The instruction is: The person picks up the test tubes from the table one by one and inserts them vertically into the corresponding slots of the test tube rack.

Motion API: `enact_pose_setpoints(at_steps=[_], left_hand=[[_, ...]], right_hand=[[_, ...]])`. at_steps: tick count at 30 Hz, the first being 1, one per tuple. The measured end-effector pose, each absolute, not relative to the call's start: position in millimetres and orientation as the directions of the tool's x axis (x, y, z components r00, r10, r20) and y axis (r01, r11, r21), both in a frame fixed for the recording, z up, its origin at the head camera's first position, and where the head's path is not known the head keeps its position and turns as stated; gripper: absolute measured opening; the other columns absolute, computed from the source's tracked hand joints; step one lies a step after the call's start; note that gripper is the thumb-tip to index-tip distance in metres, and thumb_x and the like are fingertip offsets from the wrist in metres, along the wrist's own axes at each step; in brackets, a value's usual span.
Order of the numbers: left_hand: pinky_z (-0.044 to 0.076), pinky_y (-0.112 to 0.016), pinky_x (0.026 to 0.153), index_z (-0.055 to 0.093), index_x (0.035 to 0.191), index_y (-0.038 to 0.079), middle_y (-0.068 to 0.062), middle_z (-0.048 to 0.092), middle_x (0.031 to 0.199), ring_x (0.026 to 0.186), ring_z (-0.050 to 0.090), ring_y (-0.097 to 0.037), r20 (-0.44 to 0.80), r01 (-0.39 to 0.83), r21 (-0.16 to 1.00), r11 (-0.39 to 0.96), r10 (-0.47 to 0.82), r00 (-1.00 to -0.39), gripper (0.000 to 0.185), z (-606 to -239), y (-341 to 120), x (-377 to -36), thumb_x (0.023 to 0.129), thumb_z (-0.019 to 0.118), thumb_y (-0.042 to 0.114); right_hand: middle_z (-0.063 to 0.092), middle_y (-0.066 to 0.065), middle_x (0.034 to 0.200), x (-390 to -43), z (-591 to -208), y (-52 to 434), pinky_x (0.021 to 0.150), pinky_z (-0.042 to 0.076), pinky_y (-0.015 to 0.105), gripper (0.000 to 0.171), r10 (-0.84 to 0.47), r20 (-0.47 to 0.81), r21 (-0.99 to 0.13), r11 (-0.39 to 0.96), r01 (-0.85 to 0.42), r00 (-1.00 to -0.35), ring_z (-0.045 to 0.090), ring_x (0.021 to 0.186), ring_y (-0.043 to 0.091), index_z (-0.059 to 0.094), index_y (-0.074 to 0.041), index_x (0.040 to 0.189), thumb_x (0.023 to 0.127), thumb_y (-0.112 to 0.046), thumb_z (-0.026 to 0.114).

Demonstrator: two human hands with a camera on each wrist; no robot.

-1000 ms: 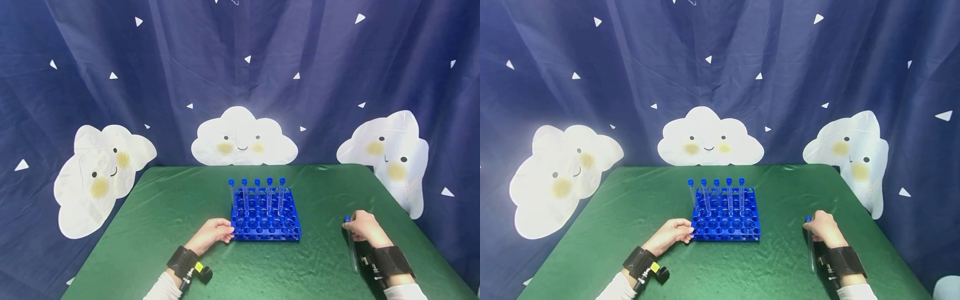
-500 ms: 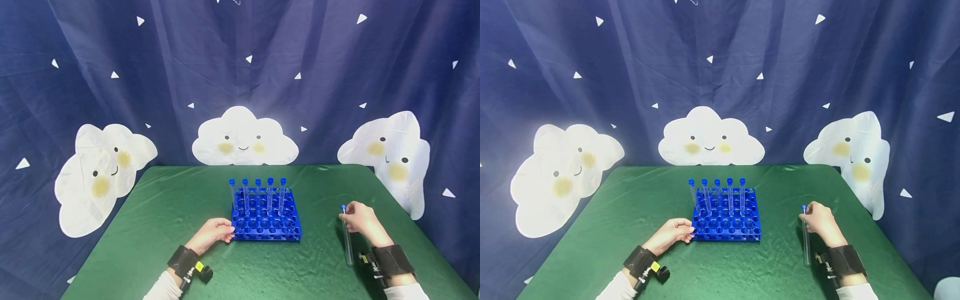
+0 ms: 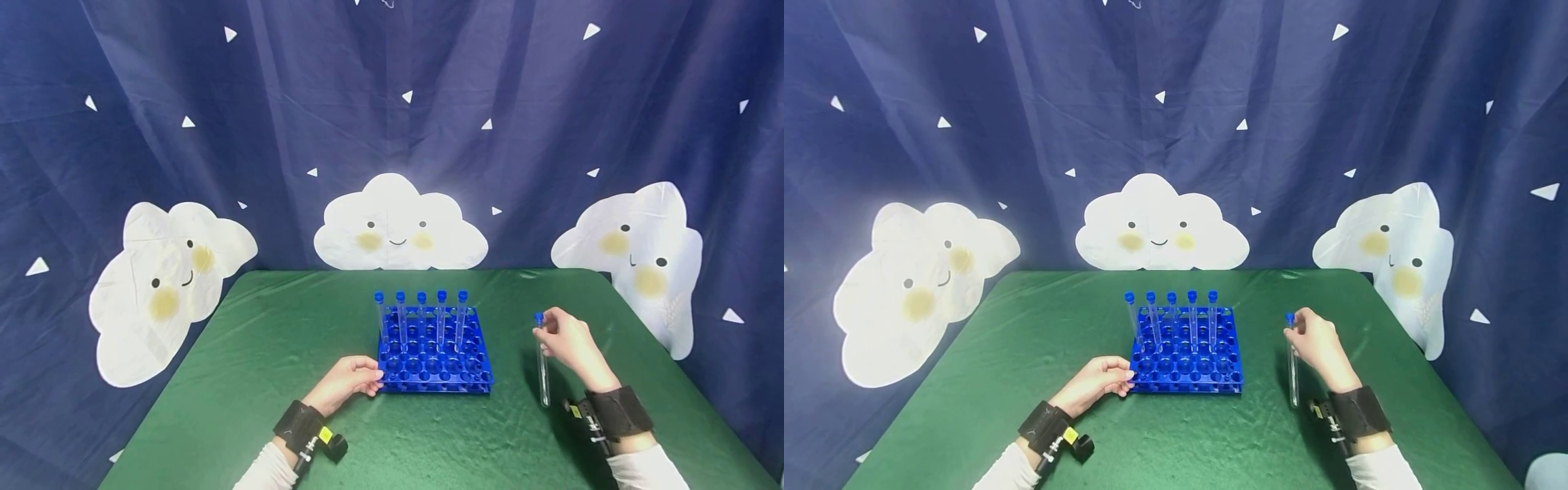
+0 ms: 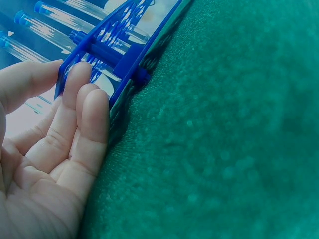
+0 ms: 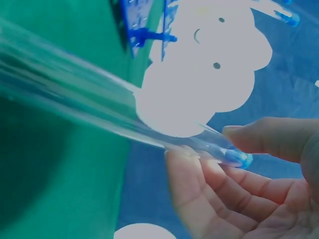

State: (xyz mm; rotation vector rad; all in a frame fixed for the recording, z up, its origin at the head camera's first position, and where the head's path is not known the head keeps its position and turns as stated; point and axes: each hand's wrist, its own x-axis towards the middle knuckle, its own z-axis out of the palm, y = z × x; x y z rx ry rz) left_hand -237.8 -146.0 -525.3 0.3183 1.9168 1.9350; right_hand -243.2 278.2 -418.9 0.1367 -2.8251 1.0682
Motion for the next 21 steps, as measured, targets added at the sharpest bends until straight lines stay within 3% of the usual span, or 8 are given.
enact_pose_setpoints(at_steps=[9, 17, 21], left_hand=[[0.058, -0.024, 0.068, 0.061, 0.104, -0.004, -0.002, 0.070, 0.083, 0.075, 0.066, -0.012, -0.117, -0.121, 0.992, 0.018, 0.430, -0.895, 0.025, -525, -146, -238, 0.090, 0.068, 0.015], [0.058, -0.024, 0.068, 0.061, 0.105, -0.004, -0.001, 0.070, 0.083, 0.075, 0.066, -0.012, -0.117, -0.122, 0.992, 0.018, 0.431, -0.895, 0.025, -525, -145, -238, 0.090, 0.068, 0.014], [0.058, -0.024, 0.068, 0.060, 0.105, -0.004, -0.002, 0.070, 0.083, 0.075, 0.066, -0.012, -0.116, -0.119, 0.993, 0.020, 0.432, -0.895, 0.025, -525, -145, -238, 0.090, 0.068, 0.015]], right_hand=[[0.068, 0.015, 0.081, -249, -405, 256, 0.053, 0.049, 0.019, 0.022, -0.018, 0.383, -0.602, 0.754, -0.264, -0.924, 0.066, 0.059, 0.014, 0.057, 0.003, 0.107, 0.090, -0.009, 0.065], [0.070, 0.013, 0.079, -251, -401, 236, 0.059, 0.042, 0.004, 0.022, 0.056, 0.587, -0.587, 0.717, -0.377, -0.808, 0.052, 0.063, -0.017, 0.059, 0.001, 0.104, 0.088, -0.007, 0.070], [0.070, 0.016, 0.083, -253, -402, 227, 0.062, 0.041, 0.000, 0.025, 0.110, 0.630, -0.619, 0.669, -0.411, -0.768, 0.048, 0.068, -0.024, 0.058, 0.002, 0.106, 0.087, -0.006, 0.071]])
